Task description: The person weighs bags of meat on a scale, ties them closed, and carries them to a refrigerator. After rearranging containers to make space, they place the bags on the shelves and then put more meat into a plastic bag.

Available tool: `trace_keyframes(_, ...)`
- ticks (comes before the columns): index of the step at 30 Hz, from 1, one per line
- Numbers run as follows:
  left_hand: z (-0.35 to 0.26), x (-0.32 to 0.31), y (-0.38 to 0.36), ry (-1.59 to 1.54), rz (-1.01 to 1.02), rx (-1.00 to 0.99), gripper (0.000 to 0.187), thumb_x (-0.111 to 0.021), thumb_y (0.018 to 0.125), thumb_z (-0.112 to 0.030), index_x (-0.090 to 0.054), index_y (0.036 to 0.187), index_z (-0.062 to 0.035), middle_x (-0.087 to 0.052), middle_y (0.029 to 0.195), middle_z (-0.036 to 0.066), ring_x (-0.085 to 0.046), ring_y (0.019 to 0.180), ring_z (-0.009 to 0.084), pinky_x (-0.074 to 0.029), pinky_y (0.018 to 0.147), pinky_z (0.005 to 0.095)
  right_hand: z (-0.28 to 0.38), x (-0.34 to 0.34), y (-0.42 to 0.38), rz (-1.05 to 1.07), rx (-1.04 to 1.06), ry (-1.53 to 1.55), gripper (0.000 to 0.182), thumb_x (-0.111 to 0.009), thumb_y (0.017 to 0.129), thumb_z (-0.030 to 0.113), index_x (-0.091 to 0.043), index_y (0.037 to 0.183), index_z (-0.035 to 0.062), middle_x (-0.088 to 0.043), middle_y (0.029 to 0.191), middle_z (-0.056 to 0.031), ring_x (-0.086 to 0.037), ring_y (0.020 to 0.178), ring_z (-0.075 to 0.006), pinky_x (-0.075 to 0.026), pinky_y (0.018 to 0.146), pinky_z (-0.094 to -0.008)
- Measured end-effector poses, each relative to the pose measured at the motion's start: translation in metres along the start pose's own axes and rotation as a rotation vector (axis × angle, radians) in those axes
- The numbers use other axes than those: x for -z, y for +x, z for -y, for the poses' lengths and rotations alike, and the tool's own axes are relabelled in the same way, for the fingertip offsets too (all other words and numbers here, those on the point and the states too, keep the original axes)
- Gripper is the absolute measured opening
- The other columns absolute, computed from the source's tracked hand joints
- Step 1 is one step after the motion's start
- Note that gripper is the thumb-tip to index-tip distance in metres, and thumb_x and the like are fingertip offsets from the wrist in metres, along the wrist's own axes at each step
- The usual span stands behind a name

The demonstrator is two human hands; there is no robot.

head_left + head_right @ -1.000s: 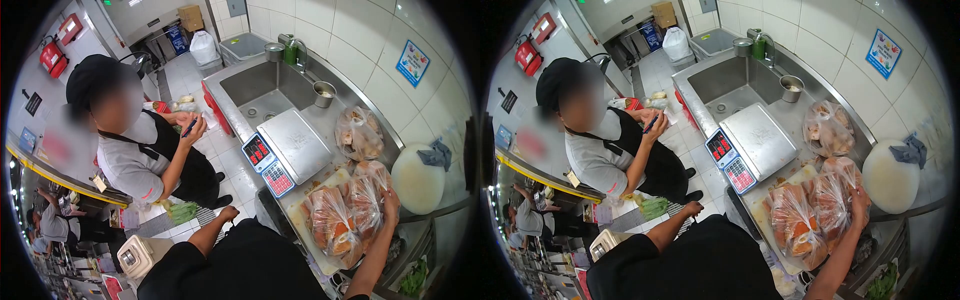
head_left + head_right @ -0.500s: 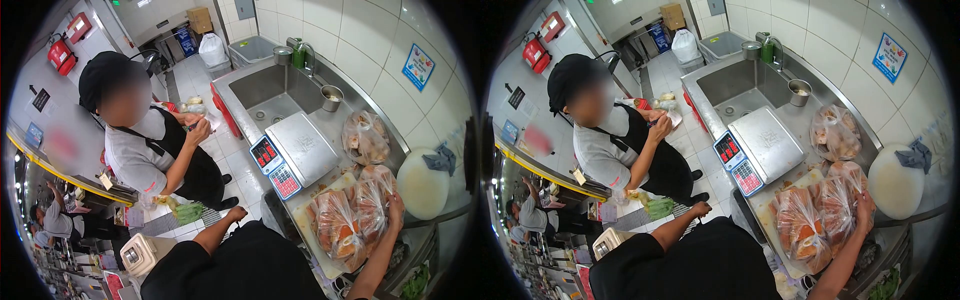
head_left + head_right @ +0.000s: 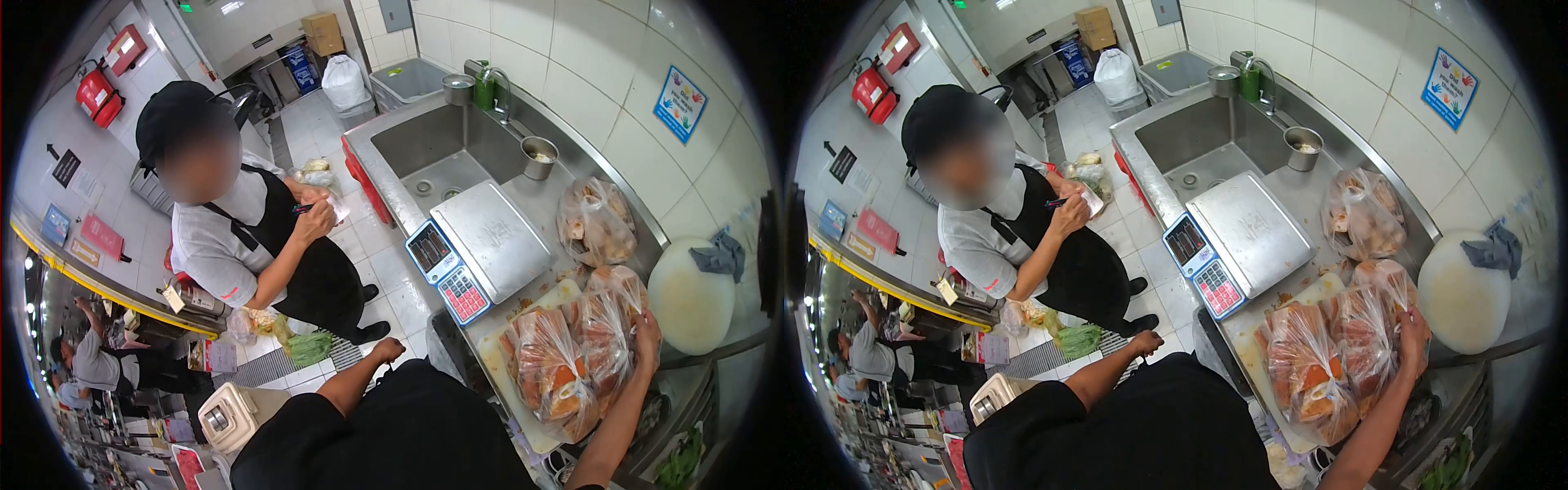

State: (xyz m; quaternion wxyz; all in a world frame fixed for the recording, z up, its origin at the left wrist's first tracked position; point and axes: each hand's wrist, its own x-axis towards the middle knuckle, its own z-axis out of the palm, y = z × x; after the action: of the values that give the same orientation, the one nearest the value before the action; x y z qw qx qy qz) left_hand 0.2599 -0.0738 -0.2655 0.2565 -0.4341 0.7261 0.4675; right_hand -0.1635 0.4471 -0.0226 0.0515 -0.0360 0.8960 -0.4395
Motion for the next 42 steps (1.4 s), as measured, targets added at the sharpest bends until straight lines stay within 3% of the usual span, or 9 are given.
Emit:
trace_keyframes(3, -0.002, 0.001, -0.004, -0.023, -0.029, -0.048, 0.038, -0.06, 0.083, -0.031, -0.067, 0.102, 0.0019, -0.066, 0.073, 0.015, -0.062, 0.052, 0.0234, -0.052, 0.051, 0.038, 0.025, 0.003, -0.015, -0.057, -0.106, -0.155, 0.035, -0.061, 0.084, 0.027, -0.066, 0.111, 0.0057, -0.062, 0.079, -0.0039, -0.05, 0.065, -0.012, -0.041, 0.06, -0.027)
trace_keyframes(5, 0.01, -0.002, 0.01, -0.042, -0.043, -0.082, 0.034, -0.061, 0.084, -0.028, -0.068, 0.094, 0.0028, -0.066, 0.072, 0.013, -0.061, 0.053, 0.022, -0.051, 0.05, 0.0379, -0.025, 0.001, 0.01, -0.127, -0.074, -0.246, 0.036, -0.063, 0.083, 0.028, -0.067, 0.113, 0.007, -0.065, 0.083, -0.0043, -0.054, 0.068, -0.0131, -0.044, 0.063, -0.0286)
trace_keyframes(8, 0.01, 0.0, 0.014, -0.084, -0.013, -0.005, 0.029, -0.058, 0.087, -0.026, -0.067, 0.1, -0.0018, -0.064, 0.072, 0.009, -0.06, 0.054, 0.0171, -0.048, 0.047, 0.0325, 0.031, -0.002, -0.023, -0.192, -0.091, -0.176, 0.042, -0.064, 0.079, 0.031, -0.068, 0.114, 0.0095, -0.066, 0.091, -0.0125, -0.06, 0.084, -0.0221, -0.048, 0.077, -0.0353)
trace_keyframes(16, -0.028, 0.01, -0.001, -0.11, 0.03, -0.076, 0.025, -0.055, 0.091, -0.026, -0.064, 0.105, -0.0066, -0.065, 0.078, 0.005, -0.061, 0.057, 0.015, -0.048, 0.048, 0.0283, 0.025, 0.003, -0.011, 0.03, -0.049, 0.12, 0.02, -0.062, 0.083, 0.021, -0.063, 0.088, 0.0017, -0.058, 0.07, -0.0015, -0.052, 0.061, -0.011, -0.042, 0.06, -0.0269)
trace_keyframes(23, -0.065, 0.012, -0.02, -0.047, 0.031, -0.194, 0.026, -0.056, 0.091, -0.026, -0.066, 0.098, -0.003, -0.064, 0.072, 0.007, -0.062, 0.061, 0.016, -0.049, 0.053, 0.0301, 0.018, 0.006, -0.007, 0.045, -0.059, 0.063, 0.021, -0.063, 0.083, 0.024, -0.063, 0.087, 0.0037, -0.059, 0.073, -0.0013, -0.052, 0.067, -0.0111, -0.041, 0.063, -0.0267)
trace_keyframes(25, -0.105, 0.011, -0.057, 0.098, -0.343, -0.659, 0.026, -0.056, 0.091, -0.024, -0.066, 0.094, 0.001, -0.064, 0.07, 0.01, -0.063, 0.064, 0.0183, -0.049, 0.059, 0.0301, 0.016, 0.006, -0.006, 0.056, -0.03, 0.027, 0.021, -0.063, 0.082, 0.025, -0.063, 0.086, 0.0041, -0.058, 0.072, -0.0016, -0.053, 0.066, -0.0115, -0.041, 0.061, -0.0268)
trace_keyframes(28, -0.199, 0.006, -0.149, 0.043, -0.392, -0.861, 0.02, -0.058, 0.09, -0.016, -0.065, 0.093, 0.0022, -0.064, 0.073, 0.013, -0.062, 0.065, 0.0204, -0.048, 0.063, 0.0311, 0.019, 0.007, -0.004, 0.074, -0.054, 0.011, 0.022, -0.064, 0.082, 0.026, -0.063, 0.086, 0.0046, -0.059, 0.072, -0.0027, -0.053, 0.064, -0.0123, -0.042, 0.058, -0.0275)
trace_keyframes(34, -0.331, -0.06, -0.249, 0.23, -0.115, -1.741, 0.032, -0.07, 0.077, -0.012, -0.063, 0.107, -0.0052, -0.059, 0.103, 0.013, -0.057, 0.099, 0.0325, -0.047, 0.084, 0.0421, 0.053, 0.021, -0.009, 0.049, -0.083, -0.024, 0.026, -0.064, 0.08, 0.027, -0.065, 0.081, 0.0011, -0.058, 0.065, -0.0055, -0.054, 0.059, -0.0145, -0.044, 0.056, -0.0296)
trace_keyframes(42, -0.38, -0.112, -0.241, 0.596, 0.073, -1.751, 0.038, -0.065, 0.073, -0.007, -0.059, 0.11, -0.0055, -0.058, 0.1, 0.012, -0.055, 0.102, 0.0307, -0.042, 0.091, 0.0401, 0.069, 0.059, -0.01, 0.02, -0.038, -0.162, 0.025, -0.066, 0.075, 0.022, -0.066, 0.072, -0.0025, -0.058, 0.061, -0.0074, -0.053, 0.057, -0.0159, -0.042, 0.056, -0.0317)
